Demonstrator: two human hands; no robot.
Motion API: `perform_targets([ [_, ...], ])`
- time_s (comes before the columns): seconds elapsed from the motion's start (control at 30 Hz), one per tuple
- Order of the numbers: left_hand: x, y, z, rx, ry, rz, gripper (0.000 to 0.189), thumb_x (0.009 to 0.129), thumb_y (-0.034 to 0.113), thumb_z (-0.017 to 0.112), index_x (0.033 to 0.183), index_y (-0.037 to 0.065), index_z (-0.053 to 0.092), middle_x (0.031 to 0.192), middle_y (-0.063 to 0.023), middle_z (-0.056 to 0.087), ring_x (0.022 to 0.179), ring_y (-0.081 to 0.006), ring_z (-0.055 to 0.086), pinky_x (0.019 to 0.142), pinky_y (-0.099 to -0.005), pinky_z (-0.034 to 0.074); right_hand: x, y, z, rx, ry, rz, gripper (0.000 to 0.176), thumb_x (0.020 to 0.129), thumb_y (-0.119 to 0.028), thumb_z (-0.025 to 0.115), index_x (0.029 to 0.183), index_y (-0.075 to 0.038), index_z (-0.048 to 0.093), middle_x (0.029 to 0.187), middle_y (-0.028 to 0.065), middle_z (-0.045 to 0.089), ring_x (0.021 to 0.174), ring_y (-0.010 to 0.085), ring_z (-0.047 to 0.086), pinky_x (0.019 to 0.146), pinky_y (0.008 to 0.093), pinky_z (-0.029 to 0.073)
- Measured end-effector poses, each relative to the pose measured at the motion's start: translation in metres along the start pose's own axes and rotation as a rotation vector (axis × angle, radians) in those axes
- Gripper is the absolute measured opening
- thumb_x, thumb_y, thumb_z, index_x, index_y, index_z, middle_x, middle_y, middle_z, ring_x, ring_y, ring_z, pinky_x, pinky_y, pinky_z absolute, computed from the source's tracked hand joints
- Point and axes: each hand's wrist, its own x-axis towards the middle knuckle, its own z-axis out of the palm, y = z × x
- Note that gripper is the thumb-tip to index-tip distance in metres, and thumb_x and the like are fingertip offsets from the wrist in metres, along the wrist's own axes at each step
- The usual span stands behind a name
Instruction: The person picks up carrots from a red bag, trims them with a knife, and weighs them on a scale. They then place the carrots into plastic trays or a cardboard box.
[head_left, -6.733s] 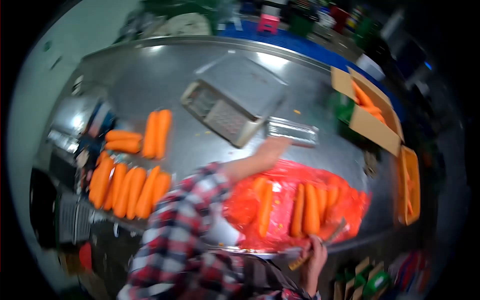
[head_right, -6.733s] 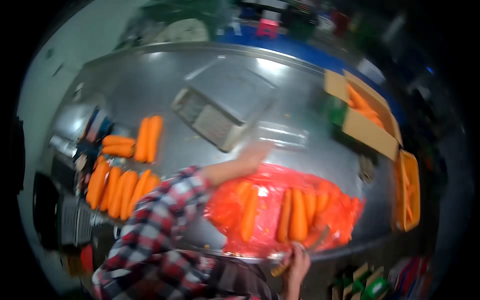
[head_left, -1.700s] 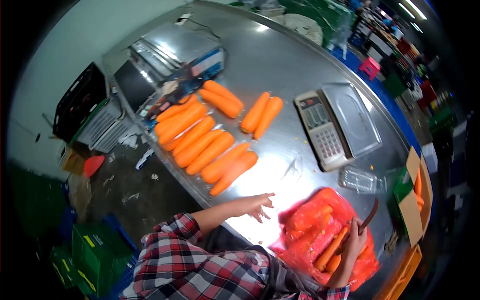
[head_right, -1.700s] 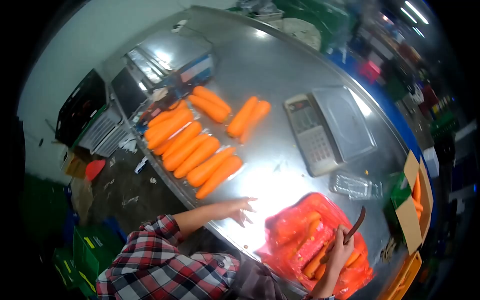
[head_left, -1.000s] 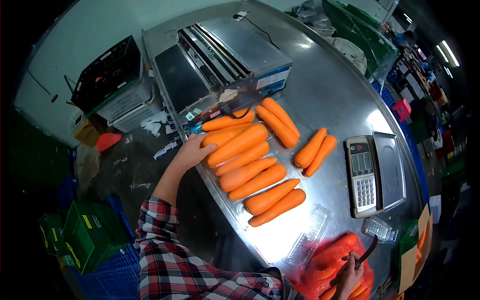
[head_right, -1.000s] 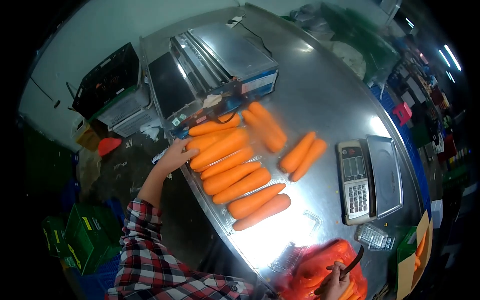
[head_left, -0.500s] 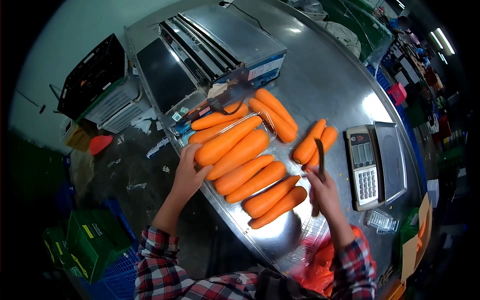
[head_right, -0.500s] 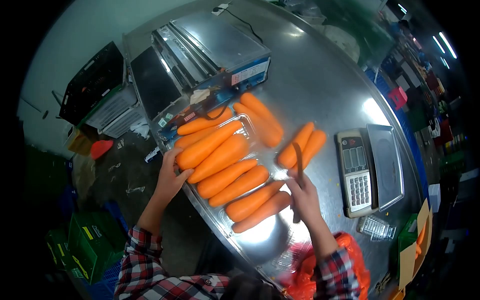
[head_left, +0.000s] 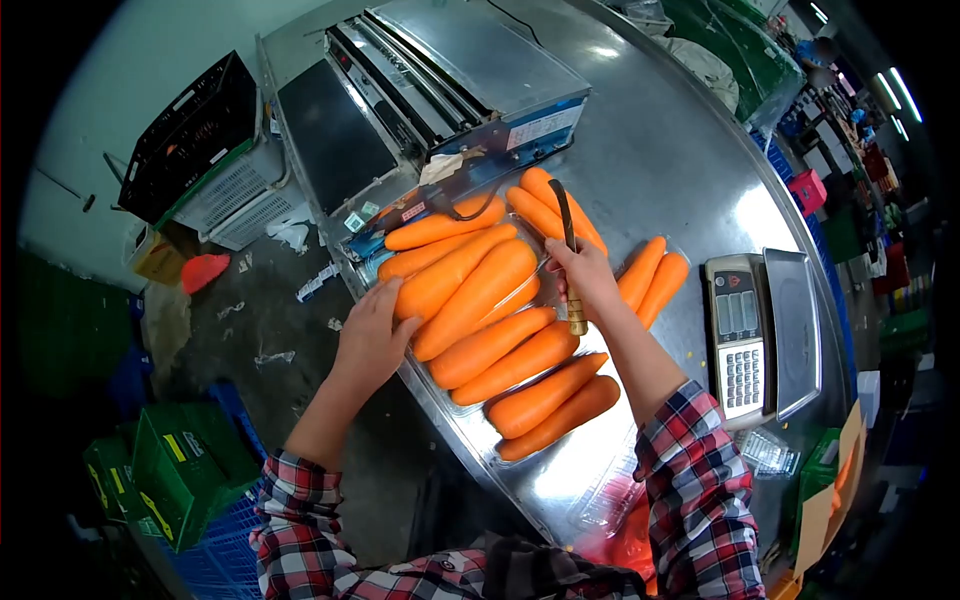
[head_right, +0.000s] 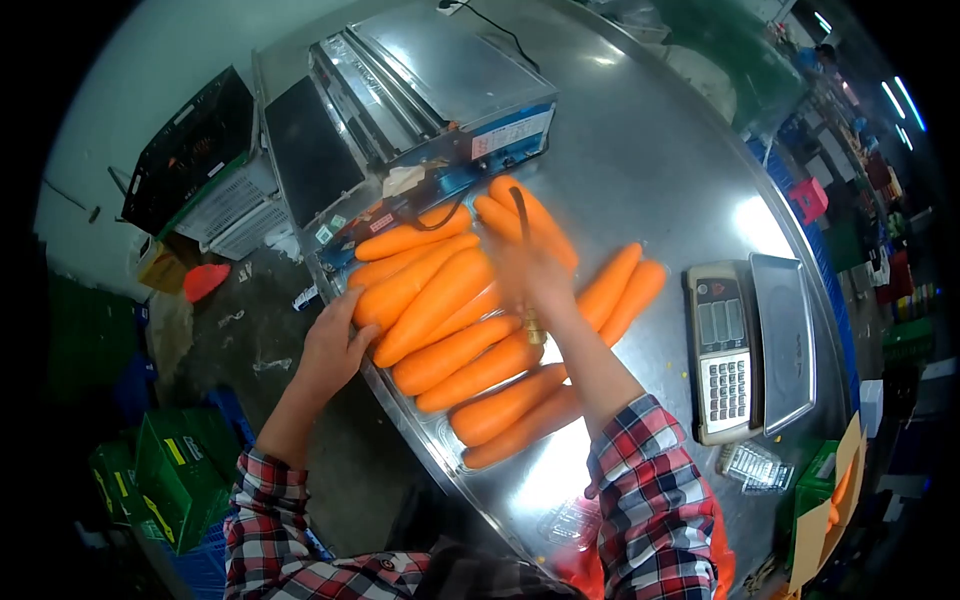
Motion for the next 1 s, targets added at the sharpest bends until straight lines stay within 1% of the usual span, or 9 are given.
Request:
perform_targets([
  [0.27, 0.002, -0.003, 0.006, 0.263, 0.091, 0.289, 0.047, 0.071, 0.003, 0.067, 0.115, 0.002, 0.051, 0.124, -0.0188, 0.048, 0.117, -0.0366, 0.046, 0.098, -0.0399, 0.040, -0.010, 0.008, -0.009, -0.008, -0.045, -0.021, 0.019, 0.086, -0.020, 0.058, 0.093, -0.003, 0.052, 0.073, 0.0048, 0.056, 0.043, 0.0079, 0.045, 0.036, 0.0245, 0.039],
  [0.4, 0.008, -0.005, -0.008, -0.043, -0.046, 0.209, 0.046, 0.073, -0.004, 0.060, 0.117, 0.003, 0.051, 0.127, -0.0187, 0.046, 0.118, -0.0362, 0.046, 0.099, -0.0382, 0.040, -0.052, -0.012, -0.009, -0.136, 0.186, 0.044, 0.018, 0.088, -0.019, 0.057, 0.098, -0.004, 0.054, 0.074, 0.0046, 0.057, 0.043, 0.0072, 0.045, 0.036, 0.0227, 0.038],
  [0.57, 0.010, -0.033, -0.014, -0.351, -0.015, 0.164, 0.046, 0.081, -0.003, 0.051, 0.126, 0.003, 0.048, 0.126, -0.0162, 0.049, 0.121, -0.0318, 0.046, 0.100, -0.0352, 0.037, -0.169, -0.026, -0.049, -0.147, 0.391, -0.017, 0.024, 0.092, -0.021, 0.054, 0.107, -0.002, 0.055, 0.077, 0.0044, 0.058, 0.041, 0.0053, 0.044, 0.035, 0.0199, 0.036],
  [0.6, 0.011, -0.028, -0.019, -0.219, 0.061, 0.150, 0.043, 0.085, -0.001, 0.052, 0.128, 0.003, 0.047, 0.124, -0.0154, 0.051, 0.120, -0.0289, 0.047, 0.099, -0.0351, 0.038, -0.200, -0.032, -0.057, -0.220, 0.471, -0.004, 0.024, 0.092, -0.020, 0.054, 0.106, -0.001, 0.055, 0.078, 0.0049, 0.058, 0.041, 0.0052, 0.044, 0.035, 0.0202, 0.036],
  [0.63, 0.010, -0.009, -0.022, -0.238, 0.149, 0.034, 0.039, 0.088, 0.002, 0.054, 0.126, 0.001, 0.048, 0.122, -0.0149, 0.053, 0.116, -0.0258, 0.051, 0.098, -0.0341, 0.039, -0.232, -0.030, -0.068, -0.163, 0.570, -0.034, 0.024, 0.092, -0.020, 0.054, 0.106, -0.001, 0.055, 0.078, 0.0050, 0.058, 0.041, 0.0052, 0.043, 0.035, 0.0201, 0.036],
  [0.73, 0.007, 0.025, 0.004, -0.642, 0.260, 0.091, 0.014, 0.092, 0.006, 0.053, 0.105, 0.001, 0.055, 0.094, -0.0049, 0.059, 0.087, -0.0124, 0.056, 0.078, -0.0243, 0.046, -0.326, -0.023, -0.087, -0.043, 0.942, -0.046, 0.021, 0.091, -0.019, 0.055, 0.102, 0.000, 0.054, 0.072, 0.0044, 0.056, 0.041, 0.0061, 0.042, 0.036, 0.0207, 0.035],
  [0.8, -0.012, 0.070, 0.034, -0.814, -0.019, 0.213, 0.006, 0.092, 0.004, 0.052, 0.096, 0.002, 0.055, 0.087, -0.0043, 0.056, 0.080, -0.0133, 0.055, 0.072, -0.0241, 0.045, -0.382, -0.009, -0.083, -0.012, 1.164, -0.035, 0.019, 0.089, -0.021, 0.055, 0.084, -0.003, 0.053, 0.050, 0.0005, 0.045, 0.036, 0.0077, 0.039, 0.035, 0.0213, 0.029],
  [0.9, -0.060, 0.136, 0.103, -0.642, -0.525, 0.558, 0.011, 0.084, 0.010, 0.062, 0.089, 0.003, 0.057, 0.090, -0.0095, 0.059, 0.088, -0.0238, 0.056, 0.081, -0.0352, 0.045, -0.455, 0.034, -0.053, 0.060, 1.363, 0.037, 0.034, 0.090, -0.030, 0.055, 0.065, -0.008, 0.049, 0.049, -0.0006, 0.044, 0.036, 0.0092, 0.042, 0.036, 0.0219, 0.033],
  [1.0, -0.117, 0.208, 0.158, -0.331, -0.642, 1.032, 0.026, 0.080, 0.020, 0.065, 0.100, 0.003, 0.059, 0.111, -0.0132, 0.059, 0.107, -0.0295, 0.054, 0.095, -0.0444, 0.038, -0.507, 0.089, -0.021, 0.159, 1.447, 0.179, 0.036, 0.092, -0.034, 0.054, 0.066, -0.009, 0.051, 0.051, 0.0002, 0.048, 0.039, 0.0100, 0.045, 0.039, 0.0222, 0.035],
])
